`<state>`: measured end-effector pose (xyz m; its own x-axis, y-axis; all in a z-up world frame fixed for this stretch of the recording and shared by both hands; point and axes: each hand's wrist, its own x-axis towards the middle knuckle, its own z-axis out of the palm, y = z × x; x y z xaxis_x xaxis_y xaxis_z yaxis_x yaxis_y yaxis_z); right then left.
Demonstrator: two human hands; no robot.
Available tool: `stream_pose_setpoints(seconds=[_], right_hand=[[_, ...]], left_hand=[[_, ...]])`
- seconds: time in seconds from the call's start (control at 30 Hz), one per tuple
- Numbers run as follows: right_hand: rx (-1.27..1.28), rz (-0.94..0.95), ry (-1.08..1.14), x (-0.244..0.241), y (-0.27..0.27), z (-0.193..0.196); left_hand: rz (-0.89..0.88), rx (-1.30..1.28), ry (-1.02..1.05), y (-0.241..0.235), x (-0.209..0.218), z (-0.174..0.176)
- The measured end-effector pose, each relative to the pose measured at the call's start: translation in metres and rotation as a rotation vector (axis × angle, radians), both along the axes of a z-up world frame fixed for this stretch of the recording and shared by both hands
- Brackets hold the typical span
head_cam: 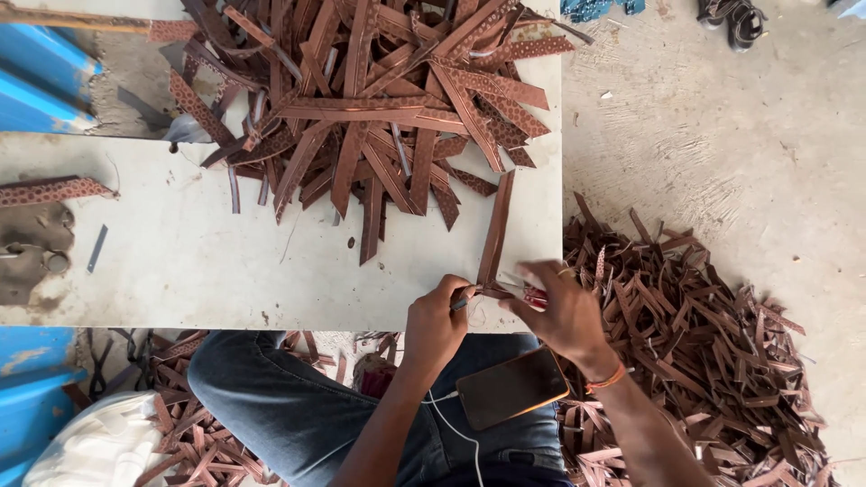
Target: Trim excess material from patterned leather strips using a small hand blade.
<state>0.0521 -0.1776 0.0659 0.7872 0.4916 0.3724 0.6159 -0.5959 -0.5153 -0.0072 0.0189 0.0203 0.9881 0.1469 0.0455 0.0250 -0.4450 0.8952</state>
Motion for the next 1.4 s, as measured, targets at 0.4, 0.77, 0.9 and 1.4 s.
stream_pose_setpoints(seconds=[0.4, 0.77, 0.9, 1.4], right_hand=[[-0.118, 0.01, -0.137, -0.011, -0.072, -0.021], [0.228, 0.062, 0.379, -0.035, 0.036, 0.033], [0.012, 0.303, 0.829, -0.076, 0.107, 0.062], [0.235, -0.302, 0.755, -0.02, 0.059, -0.04]], left_hand=[[0.354, -0.634, 0.122, 0.103, -0.062, 0.0], [0.558, -0.733, 0.67, 0.123, -0.161, -0.087], [0.489, -0.732, 0.615, 0.09, -0.152, -0.167], [0.054, -0.024, 0.302, 0.105, -0.055, 0.004]])
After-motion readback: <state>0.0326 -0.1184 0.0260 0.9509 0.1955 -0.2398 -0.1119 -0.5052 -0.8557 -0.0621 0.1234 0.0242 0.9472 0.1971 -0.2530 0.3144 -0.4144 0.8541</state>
